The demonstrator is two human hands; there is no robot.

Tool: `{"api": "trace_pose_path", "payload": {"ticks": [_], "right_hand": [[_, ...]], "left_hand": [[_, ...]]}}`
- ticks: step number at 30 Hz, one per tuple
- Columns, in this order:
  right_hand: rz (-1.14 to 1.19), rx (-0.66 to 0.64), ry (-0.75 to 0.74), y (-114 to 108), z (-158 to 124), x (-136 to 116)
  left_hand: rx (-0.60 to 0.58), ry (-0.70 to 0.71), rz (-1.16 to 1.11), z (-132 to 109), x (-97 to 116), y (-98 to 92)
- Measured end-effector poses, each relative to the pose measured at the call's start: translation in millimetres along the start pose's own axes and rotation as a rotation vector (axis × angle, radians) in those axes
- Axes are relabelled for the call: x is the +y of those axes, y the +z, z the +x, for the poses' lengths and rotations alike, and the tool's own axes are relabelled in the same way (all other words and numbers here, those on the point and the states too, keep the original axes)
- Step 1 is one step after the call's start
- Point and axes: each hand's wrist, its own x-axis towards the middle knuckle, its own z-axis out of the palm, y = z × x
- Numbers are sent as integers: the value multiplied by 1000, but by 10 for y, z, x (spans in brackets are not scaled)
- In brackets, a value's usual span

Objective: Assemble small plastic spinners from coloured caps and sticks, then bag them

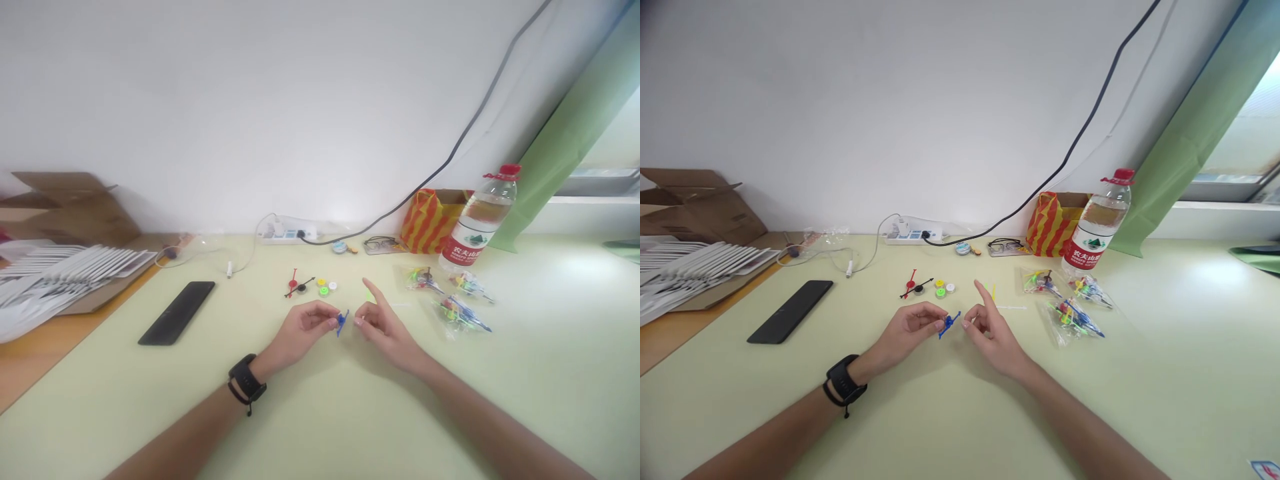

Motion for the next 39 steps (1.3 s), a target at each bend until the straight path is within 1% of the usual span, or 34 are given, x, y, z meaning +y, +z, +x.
{"api": "trace_pose_path", "payload": {"ticks": [3, 6, 8, 11, 15, 18, 26, 33, 36, 39], "right_hand": [[101, 22, 51, 24, 5, -14], [91, -58, 120, 1, 10, -28], [89, -102, 131, -26, 13, -36], [110, -97, 125, -49, 24, -46], [38, -62, 158, -47, 52, -69], [-37, -75, 165, -42, 66, -82], [-86, -79, 186, -43, 85, -73], [-174, -74, 148, -49, 76, -21], [-236, -74, 88, -50, 74, 42], [-387, -10, -21, -79, 82, 114]], "left_hand": [[10, 11, 12, 5, -23, -6], [23, 15, 19, 10, -41, -13], [38, 18, 22, 11, -46, -17], [48, 11, 22, 11, -43, -21], [72, 4, -5, 22, -37, -28], [93, -1, -25, 34, -39, -36], [167, -52, -102, 59, -49, -55], [206, -97, -123, 65, -40, -82], [227, -119, -144, 74, -45, -92], [244, -131, -175, 86, -61, -105]]}}
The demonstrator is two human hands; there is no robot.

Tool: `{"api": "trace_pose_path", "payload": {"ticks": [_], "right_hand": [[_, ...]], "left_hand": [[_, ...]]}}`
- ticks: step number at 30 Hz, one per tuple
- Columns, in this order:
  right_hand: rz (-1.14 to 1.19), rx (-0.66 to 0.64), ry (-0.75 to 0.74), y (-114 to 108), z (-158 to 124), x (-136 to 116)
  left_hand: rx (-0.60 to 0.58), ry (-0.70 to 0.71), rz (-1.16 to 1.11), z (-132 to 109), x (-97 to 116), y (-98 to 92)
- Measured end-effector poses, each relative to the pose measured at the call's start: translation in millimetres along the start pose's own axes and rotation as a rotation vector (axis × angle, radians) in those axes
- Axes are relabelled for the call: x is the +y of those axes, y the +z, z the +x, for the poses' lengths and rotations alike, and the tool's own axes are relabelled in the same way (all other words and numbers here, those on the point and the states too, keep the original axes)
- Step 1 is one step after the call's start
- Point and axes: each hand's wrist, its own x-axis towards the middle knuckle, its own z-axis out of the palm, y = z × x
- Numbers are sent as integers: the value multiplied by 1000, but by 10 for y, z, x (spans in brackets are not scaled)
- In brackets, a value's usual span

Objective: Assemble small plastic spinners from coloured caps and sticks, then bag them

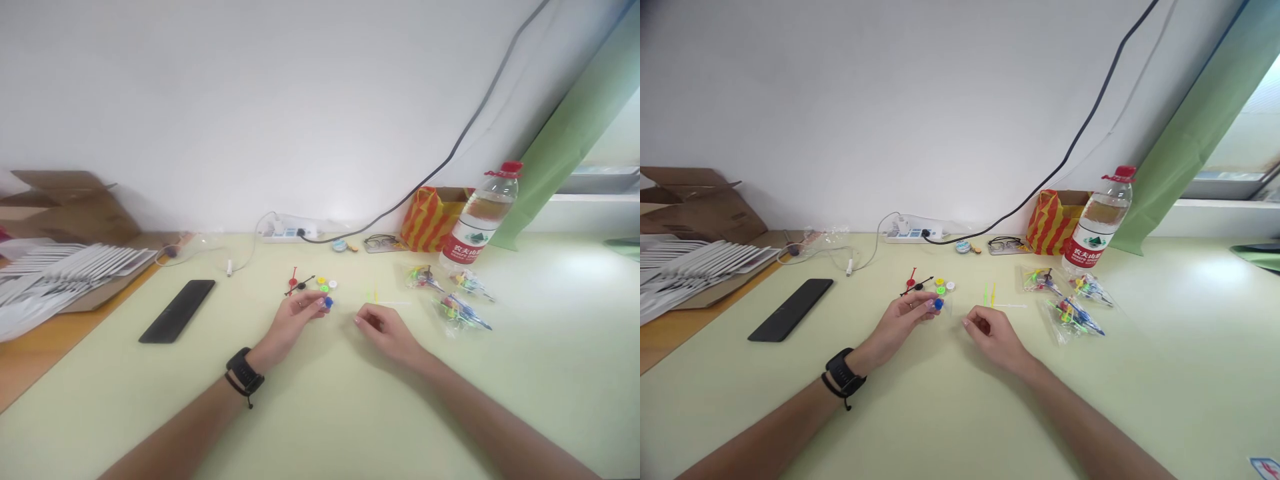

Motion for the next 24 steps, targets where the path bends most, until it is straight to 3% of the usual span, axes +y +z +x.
{"api": "trace_pose_path", "payload": {"ticks": [4, 7, 13, 24], "right_hand": [[-313, 196, -157, -47, 26, 139], [-470, 257, -182, -80, 44, 258], [-601, 194, -143, -77, 36, 360], [-536, 150, -132, -82, 36, 310]], "left_hand": [[-1, -13, -60, 22, -16, -26], [7, -39, -95, 27, -2, -42], [48, -44, -90, 35, 40, -74], [86, 46, -121, 96, 48, -164]]}}
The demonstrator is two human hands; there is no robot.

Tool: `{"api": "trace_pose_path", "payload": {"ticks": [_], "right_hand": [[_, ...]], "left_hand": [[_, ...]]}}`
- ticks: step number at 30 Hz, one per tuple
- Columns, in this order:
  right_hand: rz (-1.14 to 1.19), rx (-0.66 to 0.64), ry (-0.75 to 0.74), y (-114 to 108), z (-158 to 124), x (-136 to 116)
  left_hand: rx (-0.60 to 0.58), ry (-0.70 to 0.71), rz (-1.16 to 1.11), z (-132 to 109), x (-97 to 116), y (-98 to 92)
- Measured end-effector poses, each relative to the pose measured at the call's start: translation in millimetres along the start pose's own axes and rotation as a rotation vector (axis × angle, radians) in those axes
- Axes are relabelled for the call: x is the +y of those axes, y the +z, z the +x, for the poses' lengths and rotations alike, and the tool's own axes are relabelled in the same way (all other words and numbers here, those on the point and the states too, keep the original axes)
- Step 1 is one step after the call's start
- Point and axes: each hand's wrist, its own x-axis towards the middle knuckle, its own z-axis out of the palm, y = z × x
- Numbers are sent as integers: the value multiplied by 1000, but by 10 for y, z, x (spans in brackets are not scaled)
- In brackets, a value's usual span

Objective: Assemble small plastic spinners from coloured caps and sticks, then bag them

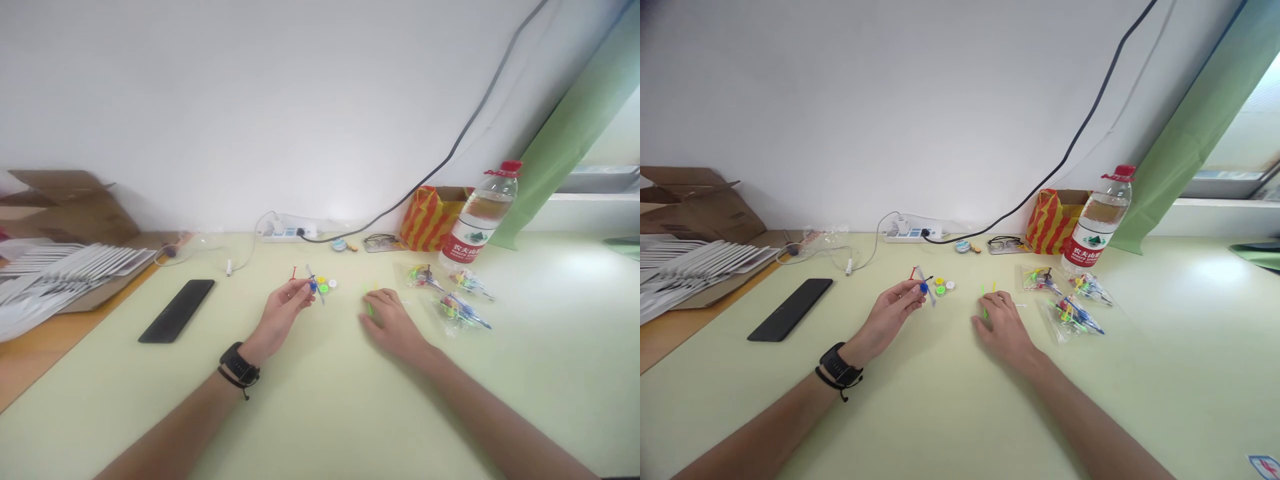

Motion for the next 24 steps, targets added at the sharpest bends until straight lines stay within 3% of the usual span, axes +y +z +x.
{"api": "trace_pose_path", "payload": {"ticks": [13, 19, 24], "right_hand": [[301, 99, 1, -20, 18, -60], [485, 125, 121, -2, 46, -97], [484, 102, 108, -6, 67, -123]], "left_hand": [[34, 25, -35, 13, 2, -7], [91, 20, -49, 21, -14, -7], [98, 57, -47, 27, -16, -1]]}}
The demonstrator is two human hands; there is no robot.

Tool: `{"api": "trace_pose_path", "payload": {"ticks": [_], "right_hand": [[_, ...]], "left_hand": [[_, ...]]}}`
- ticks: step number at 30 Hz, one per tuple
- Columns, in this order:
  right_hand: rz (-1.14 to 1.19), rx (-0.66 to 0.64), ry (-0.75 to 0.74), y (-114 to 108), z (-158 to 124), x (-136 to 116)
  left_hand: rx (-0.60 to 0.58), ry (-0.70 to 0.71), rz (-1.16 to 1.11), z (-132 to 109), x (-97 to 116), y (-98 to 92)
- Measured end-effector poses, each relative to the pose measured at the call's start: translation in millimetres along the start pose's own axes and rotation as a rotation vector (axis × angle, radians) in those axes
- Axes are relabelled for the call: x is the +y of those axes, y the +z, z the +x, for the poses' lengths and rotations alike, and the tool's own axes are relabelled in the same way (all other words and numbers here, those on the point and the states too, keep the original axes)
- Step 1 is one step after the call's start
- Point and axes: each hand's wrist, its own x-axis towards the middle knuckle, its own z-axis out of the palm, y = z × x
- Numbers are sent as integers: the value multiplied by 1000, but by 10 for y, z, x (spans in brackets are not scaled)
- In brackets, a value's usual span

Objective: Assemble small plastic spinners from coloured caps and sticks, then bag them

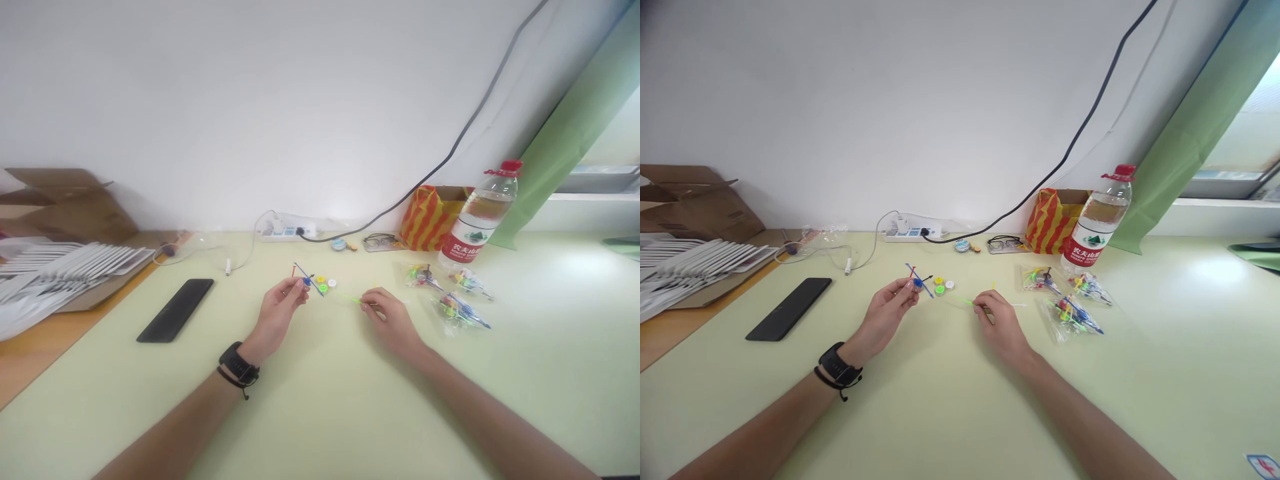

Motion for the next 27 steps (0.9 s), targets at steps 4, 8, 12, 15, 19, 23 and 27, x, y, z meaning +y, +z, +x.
{"api": "trace_pose_path", "payload": {"ticks": [4, 8, 12, 15, 19, 23, 27], "right_hand": [[-78, -21, 6, 3, -5, -14], [-109, 2, 62, 10, -3, -16], [-83, 9, 27, 16, 1, -9], [-67, -27, -14, 36, 3, 1], [-59, -49, -54, 82, 2, 3], [-84, -69, -79, 116, -16, -11], [-130, -127, -60, 134, -44, -13]], "left_hand": [[10, 18, 2, 3, -9, -6], [22, 30, 6, 7, -24, -14], [38, 30, 4, 17, -46, -26], [43, 33, 9, 25, -62, -37], [47, 41, 25, 25, -72, -48], [64, 57, 38, 20, -69, -47], [83, 75, 56, 18, -60, -37]]}}
